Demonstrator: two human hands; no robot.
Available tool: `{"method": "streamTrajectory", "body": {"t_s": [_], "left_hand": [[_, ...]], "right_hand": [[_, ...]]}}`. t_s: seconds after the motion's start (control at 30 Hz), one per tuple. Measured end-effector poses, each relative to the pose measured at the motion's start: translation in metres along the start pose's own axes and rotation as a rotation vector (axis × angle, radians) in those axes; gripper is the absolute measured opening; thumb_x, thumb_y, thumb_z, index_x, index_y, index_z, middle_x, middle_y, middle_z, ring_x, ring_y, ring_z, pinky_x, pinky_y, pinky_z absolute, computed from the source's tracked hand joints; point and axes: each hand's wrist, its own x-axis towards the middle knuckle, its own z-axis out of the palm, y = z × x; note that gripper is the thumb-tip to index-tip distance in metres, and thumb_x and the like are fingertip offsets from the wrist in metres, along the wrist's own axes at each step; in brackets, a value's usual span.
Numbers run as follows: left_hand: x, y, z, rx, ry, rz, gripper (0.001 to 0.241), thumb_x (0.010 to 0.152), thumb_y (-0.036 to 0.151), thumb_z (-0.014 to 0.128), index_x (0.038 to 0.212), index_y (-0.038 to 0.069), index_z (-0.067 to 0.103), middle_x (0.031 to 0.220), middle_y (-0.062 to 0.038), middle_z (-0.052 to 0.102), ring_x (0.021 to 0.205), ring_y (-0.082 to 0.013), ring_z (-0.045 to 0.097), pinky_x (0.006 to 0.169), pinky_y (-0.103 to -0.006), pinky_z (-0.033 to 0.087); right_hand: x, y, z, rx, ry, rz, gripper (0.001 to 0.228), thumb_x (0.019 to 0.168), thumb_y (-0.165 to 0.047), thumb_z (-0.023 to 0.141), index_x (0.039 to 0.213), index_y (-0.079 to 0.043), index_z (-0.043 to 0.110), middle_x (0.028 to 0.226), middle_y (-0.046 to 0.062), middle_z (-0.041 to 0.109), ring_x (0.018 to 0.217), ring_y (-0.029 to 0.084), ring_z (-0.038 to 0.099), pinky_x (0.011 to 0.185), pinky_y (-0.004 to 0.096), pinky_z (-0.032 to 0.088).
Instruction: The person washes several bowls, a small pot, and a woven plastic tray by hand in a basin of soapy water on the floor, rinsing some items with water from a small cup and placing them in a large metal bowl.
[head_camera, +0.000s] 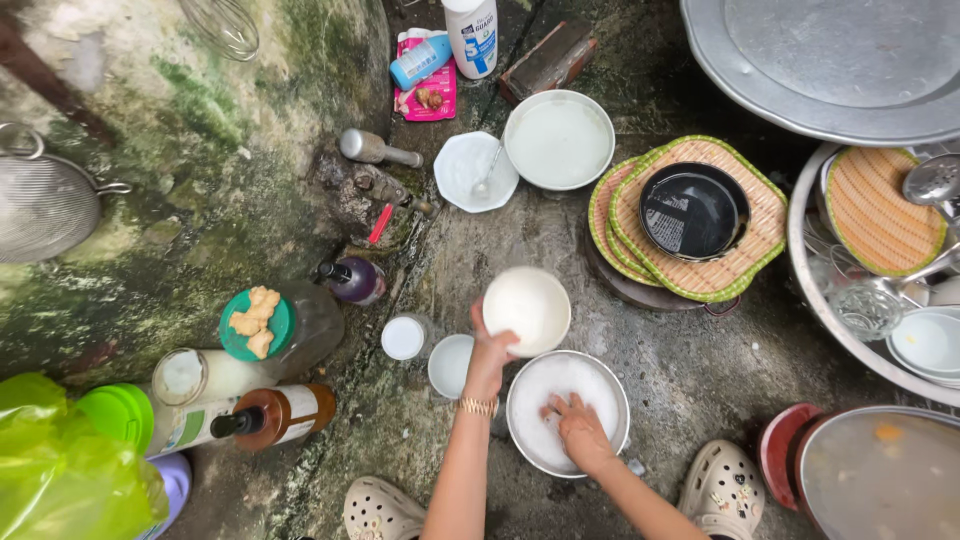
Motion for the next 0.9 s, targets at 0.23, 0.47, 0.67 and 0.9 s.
{"method": "streamTrajectory", "body": {"t_s": [0.23,0.47,0.67,0.9], "left_hand": [[-0.077,-0.047,-0.027,0.658,0.160,0.278,0.050,0.100,0.036,0.060,0.141,0.012,0.047,0.131,-0.022,0.061,0.118,-0.0357,0.061,0.101,-0.0448,0.050],[-0.119,-0.078,-0.021,0.539,0.094,0.305,0.060,0.102,0.056,0.045,0.135,0.008,0.054,0.132,-0.025,0.063,0.122,-0.0360,0.061,0.103,-0.0463,0.047],[-0.131,-0.112,0.004,0.563,-0.002,0.331,0.062,0.104,0.059,0.048,0.134,0.005,0.055,0.127,-0.025,0.066,0.118,-0.0356,0.063,0.099,-0.0431,0.049],[-0.149,-0.077,-0.008,0.522,-0.021,-0.050,0.063,0.096,0.061,0.043,0.138,0.015,0.054,0.120,-0.022,0.069,0.102,-0.0332,0.072,0.076,-0.0424,0.059]], "right_hand": [[-0.014,0.044,-0.015,1.629,0.124,0.257,0.049,0.104,-0.024,0.066,0.134,0.013,0.055,0.104,0.028,0.069,0.079,0.031,0.065,0.064,0.041,0.051],[-0.028,-0.007,-0.017,0.670,0.076,-0.214,0.049,0.084,-0.009,0.062,0.132,-0.010,0.064,0.125,0.012,0.070,0.110,0.026,0.068,0.094,0.037,0.055],[-0.024,-0.016,-0.041,0.631,0.250,-0.008,0.032,0.096,-0.019,0.066,0.124,-0.007,0.058,0.125,0.016,0.062,0.119,0.037,0.062,0.100,0.043,0.048],[-0.031,-0.016,-0.041,0.549,0.223,-0.047,0.033,0.087,-0.016,0.068,0.118,-0.010,0.059,0.113,0.014,0.066,0.104,0.031,0.068,0.096,0.041,0.054]]}}
